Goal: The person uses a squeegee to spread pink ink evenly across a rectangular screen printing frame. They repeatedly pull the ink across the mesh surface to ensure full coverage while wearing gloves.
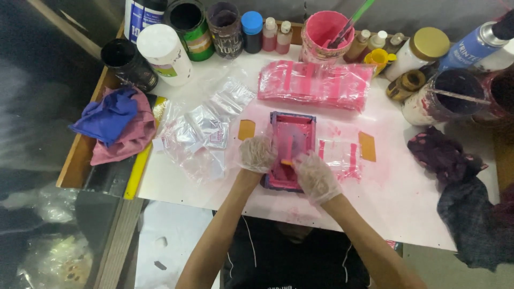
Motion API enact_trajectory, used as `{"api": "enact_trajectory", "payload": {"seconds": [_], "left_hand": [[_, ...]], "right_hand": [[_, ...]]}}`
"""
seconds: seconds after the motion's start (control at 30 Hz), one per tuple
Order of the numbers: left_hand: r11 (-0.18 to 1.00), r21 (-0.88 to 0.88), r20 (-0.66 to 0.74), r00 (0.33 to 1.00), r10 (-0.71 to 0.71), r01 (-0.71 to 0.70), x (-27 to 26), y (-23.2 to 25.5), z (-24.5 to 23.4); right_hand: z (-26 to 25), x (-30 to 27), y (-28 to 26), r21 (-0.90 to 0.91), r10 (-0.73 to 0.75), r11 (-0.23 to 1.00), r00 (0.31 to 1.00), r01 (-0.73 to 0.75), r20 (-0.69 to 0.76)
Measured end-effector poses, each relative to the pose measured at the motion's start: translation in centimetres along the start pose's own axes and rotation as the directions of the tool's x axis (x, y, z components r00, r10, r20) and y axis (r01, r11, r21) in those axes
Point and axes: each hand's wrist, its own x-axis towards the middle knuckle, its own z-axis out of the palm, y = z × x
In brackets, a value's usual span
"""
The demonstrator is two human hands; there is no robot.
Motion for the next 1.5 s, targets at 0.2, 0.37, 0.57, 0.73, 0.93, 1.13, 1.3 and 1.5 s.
{"api": "enact_trajectory", "payload": {"seconds": [0.2, 0.37, 0.57, 0.73, 0.93, 1.13, 1.3, 1.5], "left_hand": [[1.000, 0.019, -0.022, 1.000, 0.006, -0.005, 0.0, 0.5, -0.7], [1.000, -0.008, -0.081, 0.996, -0.028, 0.028, 0.7, 1.2, -1.5], [0.988, -0.036, 0.133, 0.981, -0.141, 0.147, 1.6, 2.1, -3.1], [0.984, -0.053, 0.191, 0.969, -0.159, 0.172, 0.7, 2.2, -1.9], [0.977, -0.056, 0.252, 0.950, -0.186, 0.206, 0.2, 1.4, -1.1], [0.985, -0.056, 0.141, 0.978, -0.155, 0.164, 0.5, 1.3, -1.6], [0.981, -0.023, 0.176, 0.967, -0.186, 0.193, -1.1, 0.8, 0.0], [0.972, -0.049, 0.217, 0.952, -0.216, 0.231, 0.0, 1.5, -1.5]], "right_hand": [[0.6, 9.7, 4.0, -0.123, -0.008, 0.992, 0.998, 0.001, -0.056], [4.5, 8.5, 5.3, -0.035, 0.007, 0.999, 0.997, -0.009, -0.076], [-12.2, 7.6, -3.0, -0.140, -0.126, 0.963, 0.842, 0.231, 0.525], [-9.1, 1.1, -2.5, -0.055, -0.194, 0.973, 0.925, 0.223, 0.326], [-13.3, 8.5, -1.1, 0.268, 0.181, 0.905, 0.868, -0.331, 0.462], [-0.1, 10.6, 8.0, -0.066, 0.282, 0.959, 0.941, -0.274, 0.188], [-5.1, 13.4, 5.7, 0.046, 0.319, 0.940, 0.917, -0.339, 0.239], [-7.3, 12.6, 8.0, 0.282, 0.474, 0.841, 0.880, -0.462, 0.029]]}}
